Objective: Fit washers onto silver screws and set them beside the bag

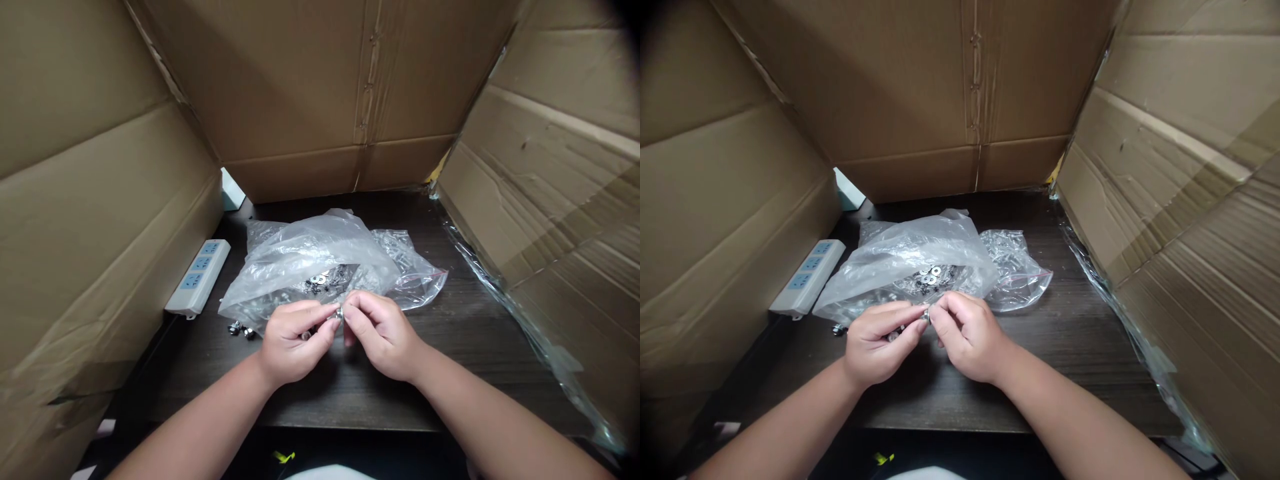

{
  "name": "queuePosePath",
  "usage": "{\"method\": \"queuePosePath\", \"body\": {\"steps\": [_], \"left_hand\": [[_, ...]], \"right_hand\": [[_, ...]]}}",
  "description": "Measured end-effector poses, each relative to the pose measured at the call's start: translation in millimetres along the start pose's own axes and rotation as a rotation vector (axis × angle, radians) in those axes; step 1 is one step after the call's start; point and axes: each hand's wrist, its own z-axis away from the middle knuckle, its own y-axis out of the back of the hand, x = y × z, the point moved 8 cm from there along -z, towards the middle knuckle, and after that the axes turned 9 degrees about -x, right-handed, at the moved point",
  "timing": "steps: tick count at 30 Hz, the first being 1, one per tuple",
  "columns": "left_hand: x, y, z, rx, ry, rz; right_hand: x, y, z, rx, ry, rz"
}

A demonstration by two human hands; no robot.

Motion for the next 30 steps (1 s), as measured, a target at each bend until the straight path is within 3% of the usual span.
{"method": "queuePosePath", "body": {"steps": [5,9,12,15,19,24,27,30], "left_hand": [[1.3,-2.4,0.9,-0.017,-0.028,-0.025],[0.2,0.6,0.8,0.019,0.002,-0.006],[-0.6,4.2,0.1,0.054,0.029,-0.006],[-1.0,5.3,-0.5,0.055,0.035,0.005],[0.6,3.5,-0.1,0.018,-0.002,0.018],[0.4,4.5,1.1,0.036,-0.002,0.0],[0.1,3.8,0.8,0.037,0.012,0.014],[-0.2,3.3,0.4,0.038,0.029,0.019]], "right_hand": [[3.9,1.0,-1.2,-0.009,-0.034,-0.006],[11.8,0.1,1.2,-0.022,-0.089,-0.292],[9.7,0.5,2.1,-0.014,-0.019,-0.436],[4.9,3.9,1.3,0.016,0.054,-0.421],[4.3,2.6,-1.3,-0.009,0.004,-0.393],[1.1,0.8,-1.3,-0.051,0.001,-0.156],[5.8,4.6,0.5,-0.013,-0.01,-0.217],[0.4,9.7,0.0,0.0,0.082,-0.283]]}}
